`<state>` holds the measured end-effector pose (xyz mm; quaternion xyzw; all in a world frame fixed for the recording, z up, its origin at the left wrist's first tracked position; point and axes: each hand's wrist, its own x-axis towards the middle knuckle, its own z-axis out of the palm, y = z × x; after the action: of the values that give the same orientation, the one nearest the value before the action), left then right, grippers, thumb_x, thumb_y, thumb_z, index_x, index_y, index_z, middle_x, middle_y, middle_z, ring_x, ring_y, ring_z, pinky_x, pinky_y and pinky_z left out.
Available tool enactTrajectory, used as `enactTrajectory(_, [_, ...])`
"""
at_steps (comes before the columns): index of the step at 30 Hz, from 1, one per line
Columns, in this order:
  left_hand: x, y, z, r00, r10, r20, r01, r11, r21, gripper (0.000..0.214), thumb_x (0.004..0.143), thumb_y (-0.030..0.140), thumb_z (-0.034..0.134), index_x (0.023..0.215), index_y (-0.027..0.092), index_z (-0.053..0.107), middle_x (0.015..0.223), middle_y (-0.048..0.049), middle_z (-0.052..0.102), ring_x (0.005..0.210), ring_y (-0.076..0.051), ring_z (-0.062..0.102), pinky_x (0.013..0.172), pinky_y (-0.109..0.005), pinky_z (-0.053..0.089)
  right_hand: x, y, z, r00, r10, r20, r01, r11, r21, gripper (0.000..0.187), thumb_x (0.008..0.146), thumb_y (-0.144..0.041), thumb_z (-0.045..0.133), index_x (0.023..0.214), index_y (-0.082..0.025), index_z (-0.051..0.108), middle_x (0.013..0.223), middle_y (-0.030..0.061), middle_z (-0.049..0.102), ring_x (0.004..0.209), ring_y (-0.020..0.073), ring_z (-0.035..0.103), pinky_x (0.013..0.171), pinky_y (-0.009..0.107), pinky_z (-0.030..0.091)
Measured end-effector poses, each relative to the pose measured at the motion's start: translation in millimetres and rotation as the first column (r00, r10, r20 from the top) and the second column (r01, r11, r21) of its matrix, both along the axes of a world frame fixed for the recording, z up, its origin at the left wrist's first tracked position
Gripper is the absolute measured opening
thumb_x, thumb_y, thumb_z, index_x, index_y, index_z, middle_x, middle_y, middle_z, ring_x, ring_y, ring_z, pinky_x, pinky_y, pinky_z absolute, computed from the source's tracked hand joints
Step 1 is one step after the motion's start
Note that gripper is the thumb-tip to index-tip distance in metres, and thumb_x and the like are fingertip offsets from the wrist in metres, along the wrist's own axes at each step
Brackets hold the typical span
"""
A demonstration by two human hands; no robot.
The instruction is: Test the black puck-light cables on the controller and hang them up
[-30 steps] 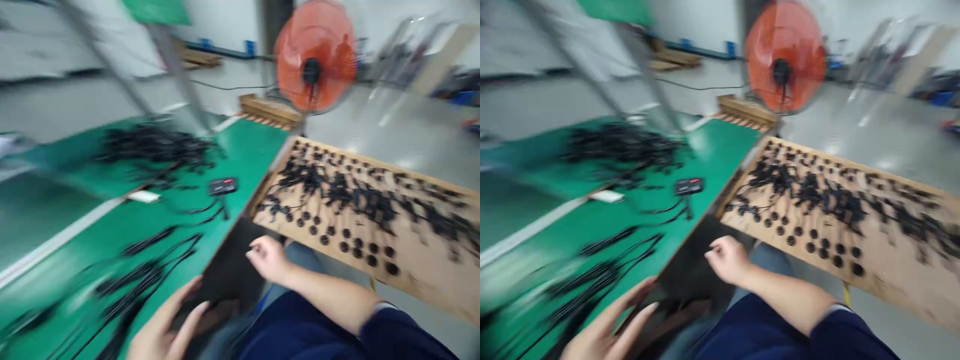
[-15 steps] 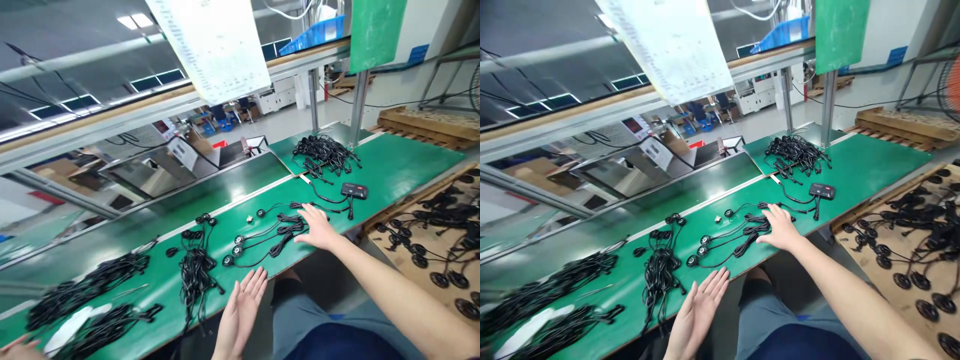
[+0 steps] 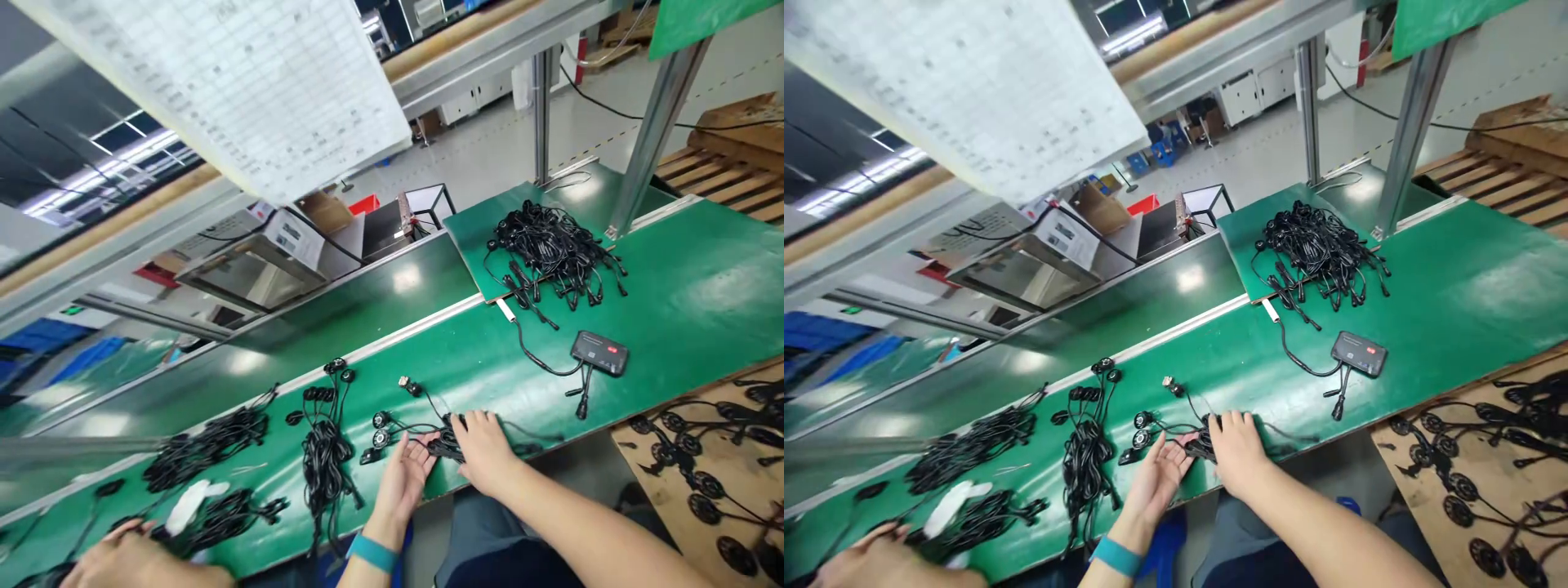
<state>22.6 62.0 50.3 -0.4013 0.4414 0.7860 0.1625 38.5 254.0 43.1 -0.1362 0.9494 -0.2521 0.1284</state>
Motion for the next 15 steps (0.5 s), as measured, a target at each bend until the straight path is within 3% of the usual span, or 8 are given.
enactTrajectory(4, [-5.6, 25.2, 22.8, 0.989, -0.093, 0.113, 0.096, 0.995, -0.020, 0.021, 0.099, 0.026, 0.061, 0.084, 0.012, 0.064, 0.080, -0.0114, 0.076, 0.067, -0.018, 0.074, 0.063, -0.025, 0.059, 18.4, -0.3, 26.1, 0.990, 0.027, 0.140, -0.029, 0.999, 0.013, 0.089, 0.067, -0.016, 0.080, 0.149, -0.014, 0.046, 0.128, 0.0226, 0.060, 0.114, 0.0342, 0.062, 0.101, 0.049, 0.048])
enactTrajectory(10, [-2.5, 42.6, 58.4, 0.957, -0.199, 0.212, 0.184, 0.979, 0.088, 0.018, 0.090, 0.027, 0.074, 0.092, 0.009, 0.070, 0.080, -0.0124, 0.077, 0.061, -0.020, 0.071, 0.057, -0.027, 0.058, 37.0, 26.9, 68.3, 0.963, 0.080, 0.256, -0.083, 0.997, 0.001, 0.080, 0.065, -0.020, 0.076, 0.141, -0.017, 0.052, 0.123, 0.0164, 0.064, 0.105, 0.0336, 0.069, 0.093, 0.045, 0.055])
enactTrajectory(12, [-2.0, 39.2, 63.7, 0.944, -0.257, 0.206, 0.233, 0.963, 0.136, 0.013, 0.091, 0.023, 0.071, 0.095, 0.011, 0.072, 0.082, -0.0107, 0.078, 0.066, -0.019, 0.074, 0.060, -0.025, 0.059, 43.6, 29.9, 83.4, 0.956, 0.032, 0.292, -0.038, 0.999, 0.015, 0.076, 0.066, -0.026, 0.077, 0.138, -0.021, 0.055, 0.121, 0.0139, 0.065, 0.103, 0.0328, 0.070, 0.092, 0.044, 0.056])
enactTrajectory(15, [-8.4, 26.5, 63.7, 0.879, -0.428, 0.210, 0.379, 0.895, 0.235, 0.014, 0.088, 0.020, 0.068, 0.099, 0.015, 0.075, 0.095, -0.0121, 0.080, 0.093, -0.025, 0.078, 0.079, -0.029, 0.063, 53.9, 20.6, 103.0, 0.943, -0.046, 0.330, 0.034, 0.999, 0.042, 0.079, 0.067, -0.036, 0.081, 0.141, -0.027, 0.054, 0.120, 0.0107, 0.067, 0.100, 0.0312, 0.071, 0.089, 0.042, 0.058])
